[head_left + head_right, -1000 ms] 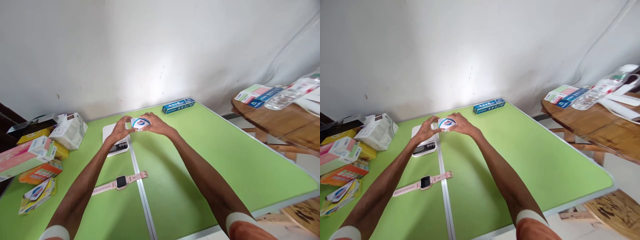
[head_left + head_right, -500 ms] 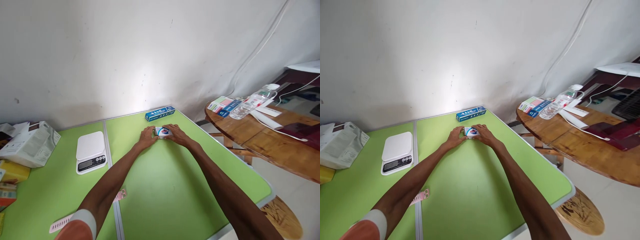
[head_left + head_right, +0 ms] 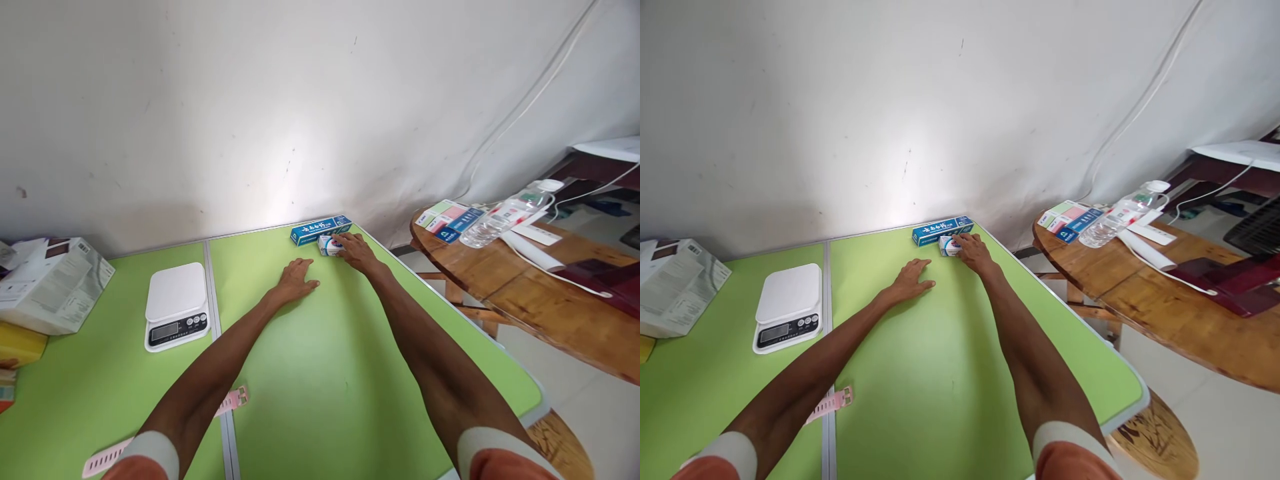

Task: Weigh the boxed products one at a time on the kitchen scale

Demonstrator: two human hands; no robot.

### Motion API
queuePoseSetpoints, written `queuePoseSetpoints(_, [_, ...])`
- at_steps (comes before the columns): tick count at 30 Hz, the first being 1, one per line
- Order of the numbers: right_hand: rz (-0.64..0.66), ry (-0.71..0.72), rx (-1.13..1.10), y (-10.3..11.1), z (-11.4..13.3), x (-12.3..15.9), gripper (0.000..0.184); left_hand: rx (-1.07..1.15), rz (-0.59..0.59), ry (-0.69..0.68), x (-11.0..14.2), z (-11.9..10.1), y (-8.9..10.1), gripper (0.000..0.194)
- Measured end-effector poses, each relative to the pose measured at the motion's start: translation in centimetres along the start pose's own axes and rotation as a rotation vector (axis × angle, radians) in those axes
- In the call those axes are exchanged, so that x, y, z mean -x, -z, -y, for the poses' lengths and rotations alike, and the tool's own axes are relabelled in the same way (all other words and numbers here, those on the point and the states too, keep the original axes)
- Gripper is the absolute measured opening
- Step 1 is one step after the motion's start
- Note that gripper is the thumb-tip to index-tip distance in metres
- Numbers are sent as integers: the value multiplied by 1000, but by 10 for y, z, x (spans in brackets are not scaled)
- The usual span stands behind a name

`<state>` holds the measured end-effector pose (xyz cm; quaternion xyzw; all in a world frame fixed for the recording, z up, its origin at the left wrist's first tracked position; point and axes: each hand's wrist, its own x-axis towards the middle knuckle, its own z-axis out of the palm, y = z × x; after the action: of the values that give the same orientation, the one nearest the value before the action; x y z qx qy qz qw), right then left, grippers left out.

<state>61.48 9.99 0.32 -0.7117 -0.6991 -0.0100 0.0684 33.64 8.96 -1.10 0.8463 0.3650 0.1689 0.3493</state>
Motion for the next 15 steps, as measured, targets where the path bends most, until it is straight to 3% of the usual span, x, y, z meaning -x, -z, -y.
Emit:
queuePoseSetpoints(4, [-20, 1, 23, -2, -1, -2, 72, 42, -9, 3, -24, -12, 1, 69])
queuePoseSetpoints(6, [-17, -18, 33, -4, -1, -1, 70, 69, -30, -8, -23, -17, -2, 67])
queuePoseSetpoints(11, [-139, 67, -32, -21, -18, 0, 63, 154, 28, -137, 31, -33, -6, 61])
queuePoseSetpoints(15, [-380, 189, -102, -38, -37, -14, 69, 164, 100, -251, 82, -47, 16, 63])
